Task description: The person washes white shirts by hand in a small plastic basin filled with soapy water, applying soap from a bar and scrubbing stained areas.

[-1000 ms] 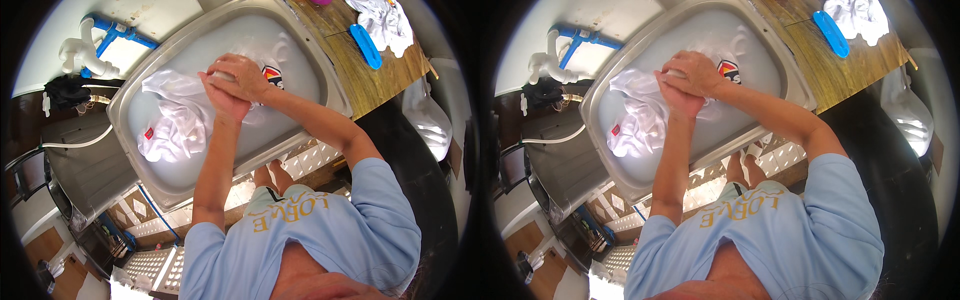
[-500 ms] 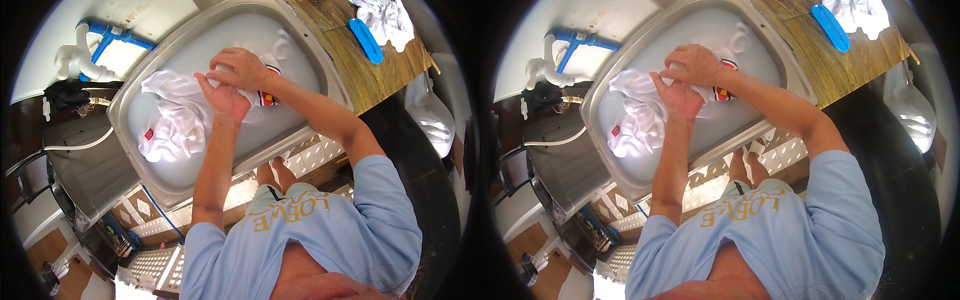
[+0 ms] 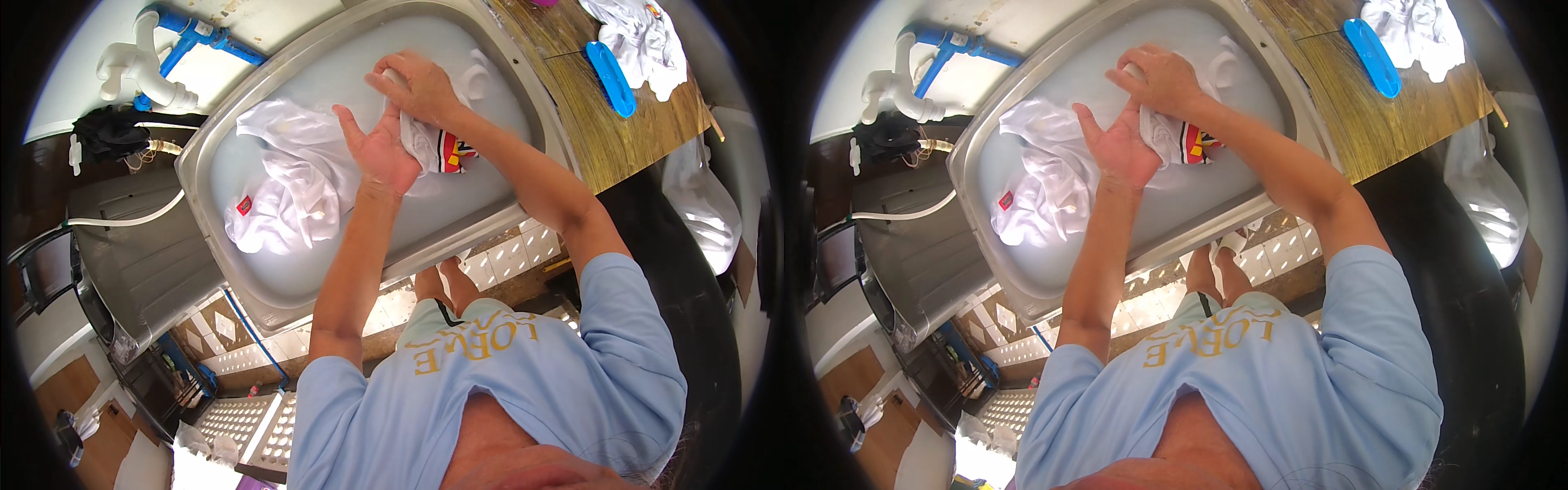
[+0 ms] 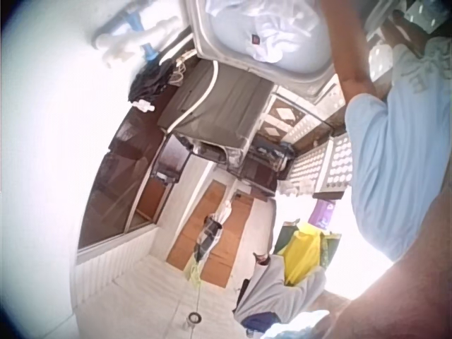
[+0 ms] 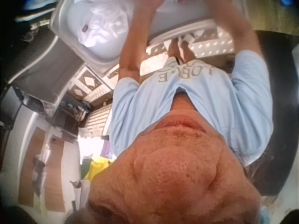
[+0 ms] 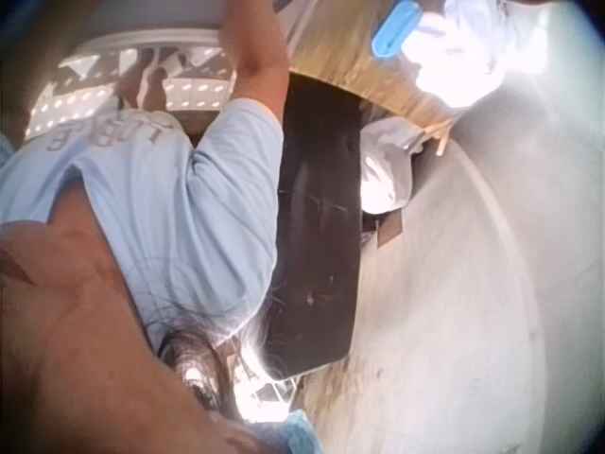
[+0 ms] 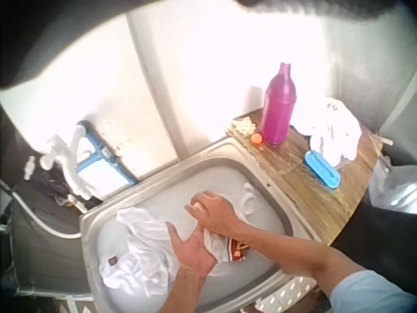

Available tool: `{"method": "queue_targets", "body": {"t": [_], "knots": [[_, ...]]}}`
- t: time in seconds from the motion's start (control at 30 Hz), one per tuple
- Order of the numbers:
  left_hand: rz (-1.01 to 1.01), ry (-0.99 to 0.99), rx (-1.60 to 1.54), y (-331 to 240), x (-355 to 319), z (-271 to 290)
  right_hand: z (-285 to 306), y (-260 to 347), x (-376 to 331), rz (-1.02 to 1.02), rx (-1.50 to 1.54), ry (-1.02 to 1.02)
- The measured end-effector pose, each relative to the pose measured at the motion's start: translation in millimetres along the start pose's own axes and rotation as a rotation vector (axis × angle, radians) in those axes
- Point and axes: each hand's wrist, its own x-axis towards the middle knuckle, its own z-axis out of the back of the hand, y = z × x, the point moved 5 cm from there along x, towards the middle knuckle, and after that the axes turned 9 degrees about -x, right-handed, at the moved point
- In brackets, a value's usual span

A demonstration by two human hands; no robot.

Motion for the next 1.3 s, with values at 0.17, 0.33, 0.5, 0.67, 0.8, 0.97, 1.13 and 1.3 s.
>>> {"method": "queue_targets", "body": {"t": [0.17,0.33,0.5,0.67,0.8,0.97,1.13,1.3], "knots": [[-0.125,-0.127,0.093,-8,-1,8,-6,18,-10,0.226,0.002,0.001],[-0.001,0.018,0.029,-1,9,4,9,-80,26,-0.712,0.925,-0.102],[-0.146,-0.133,0.397,-4,16,25,21,-98,27,-0.915,1.486,-0.085],[-0.182,-0.219,0.417,-6,13,29,6,-109,29,-1.030,1.479,-0.068],[-0.183,-0.262,0.425,0,18,27,-5,-135,32,-0.797,1.415,0.031],[-0.204,-0.281,0.423,-7,15,33,5,-34,30,-0.502,1.077,0.254],[-0.209,-0.298,0.379,-5,7,29,-3,22,-5,0.330,0.045,0.103],[-0.158,-0.254,0.389,-1,8,24,2,-13,14,0.073,-0.034,0.048]]}}
